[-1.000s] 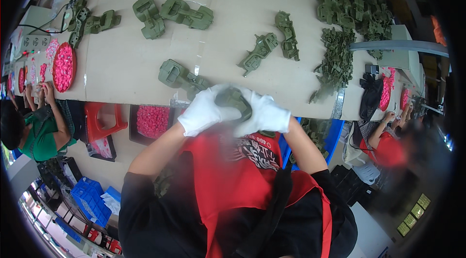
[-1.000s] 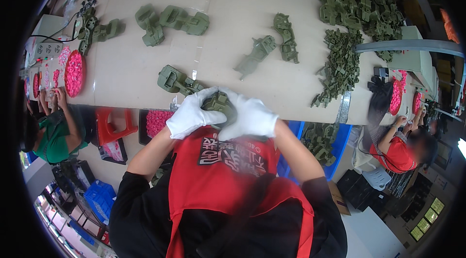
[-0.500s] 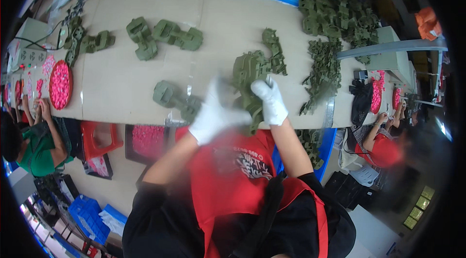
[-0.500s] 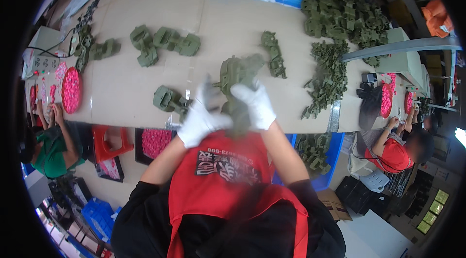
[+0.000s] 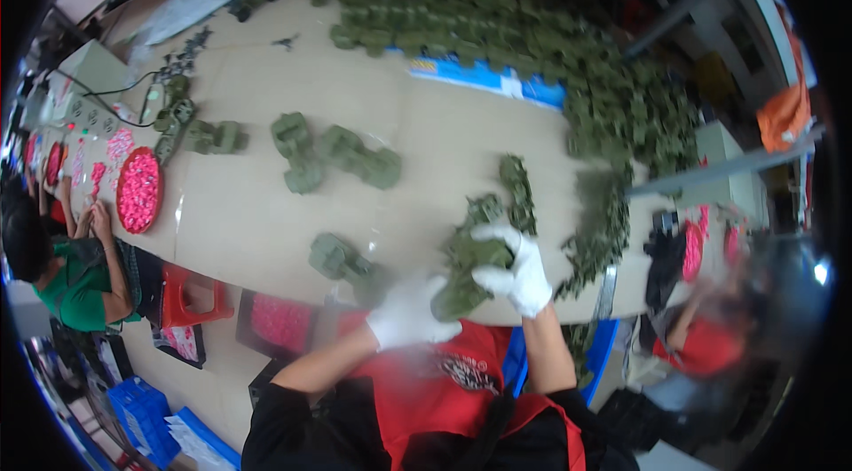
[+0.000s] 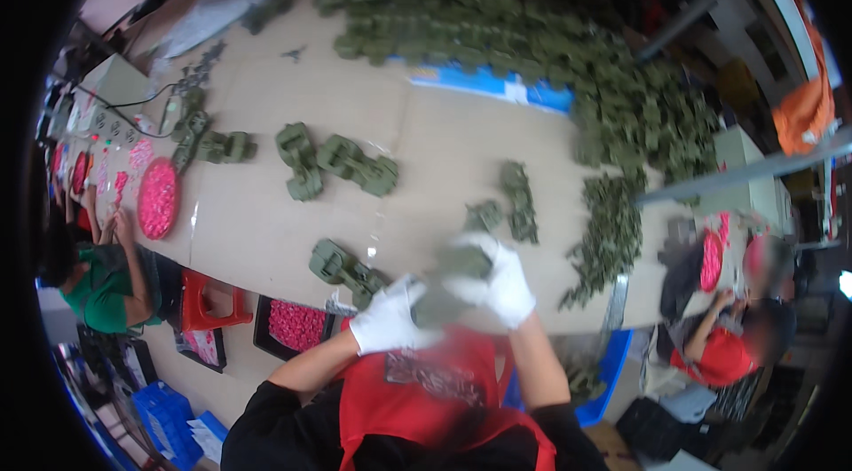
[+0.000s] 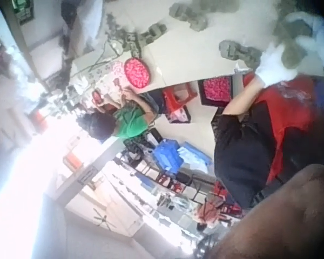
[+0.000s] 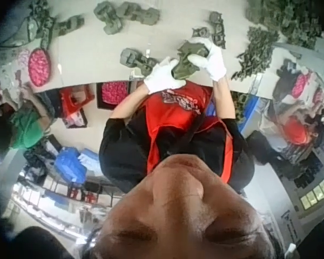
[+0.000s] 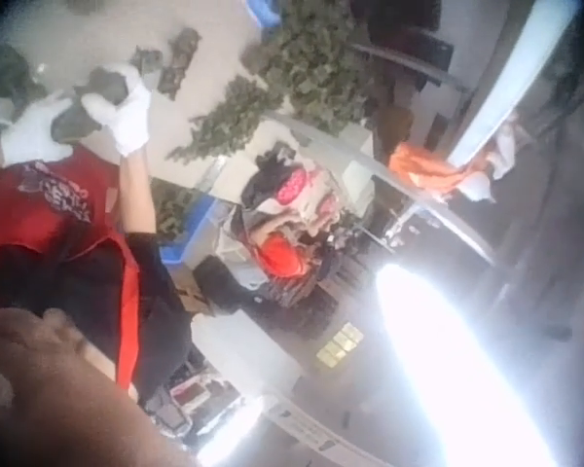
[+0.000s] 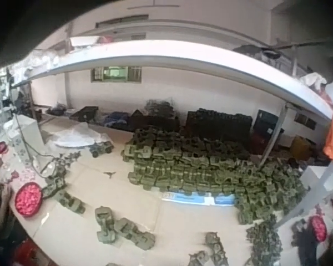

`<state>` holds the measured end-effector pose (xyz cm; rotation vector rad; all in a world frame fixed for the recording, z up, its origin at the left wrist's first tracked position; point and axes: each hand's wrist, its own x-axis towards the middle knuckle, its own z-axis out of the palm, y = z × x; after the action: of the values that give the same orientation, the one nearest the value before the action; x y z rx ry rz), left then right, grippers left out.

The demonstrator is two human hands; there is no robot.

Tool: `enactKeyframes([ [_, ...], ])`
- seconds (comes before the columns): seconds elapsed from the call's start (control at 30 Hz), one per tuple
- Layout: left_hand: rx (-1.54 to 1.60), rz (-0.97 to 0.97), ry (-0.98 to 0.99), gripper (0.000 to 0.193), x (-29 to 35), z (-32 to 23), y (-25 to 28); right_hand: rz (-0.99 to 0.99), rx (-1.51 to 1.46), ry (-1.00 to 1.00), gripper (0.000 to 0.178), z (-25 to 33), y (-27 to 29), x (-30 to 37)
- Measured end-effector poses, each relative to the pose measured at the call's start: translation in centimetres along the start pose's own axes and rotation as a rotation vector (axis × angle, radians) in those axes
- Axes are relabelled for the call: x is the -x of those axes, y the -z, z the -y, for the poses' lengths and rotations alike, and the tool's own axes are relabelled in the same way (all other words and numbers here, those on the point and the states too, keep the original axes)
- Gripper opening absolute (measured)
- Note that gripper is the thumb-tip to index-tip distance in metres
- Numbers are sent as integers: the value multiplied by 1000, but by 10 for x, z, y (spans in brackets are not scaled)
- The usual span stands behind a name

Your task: The person assembles plastic toy vehicle components by hand, joining a toy chassis to a toy vehicle body and other plastic parts at a factory workbench.

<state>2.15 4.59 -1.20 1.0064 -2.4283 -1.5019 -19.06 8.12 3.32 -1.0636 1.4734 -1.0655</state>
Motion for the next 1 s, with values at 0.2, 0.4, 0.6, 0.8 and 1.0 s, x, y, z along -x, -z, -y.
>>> enactKeyframes([
  [0.2, -83, -104, 116, 64, -29, 46, 61, -313, -317, -121, 42, -63, -6, -22],
  [0.4, -177, -781, 593, 79, -123, 118, 217, -323, -161, -416, 33, -101, 15, -23],
  [0.6, -151, -847, 704, 75, -252, 211, 305, -245, -140, -487, 30, -126, 4, -13],
  [0.8, -202, -948, 504, 64, -340, 257, 328, -242, -88, -569, 30, -128, 8, -5],
  [1.0, 706, -1246, 88, 54, -378, 313, 341, -255, -228, -526, 47, -159, 25, -1],
])
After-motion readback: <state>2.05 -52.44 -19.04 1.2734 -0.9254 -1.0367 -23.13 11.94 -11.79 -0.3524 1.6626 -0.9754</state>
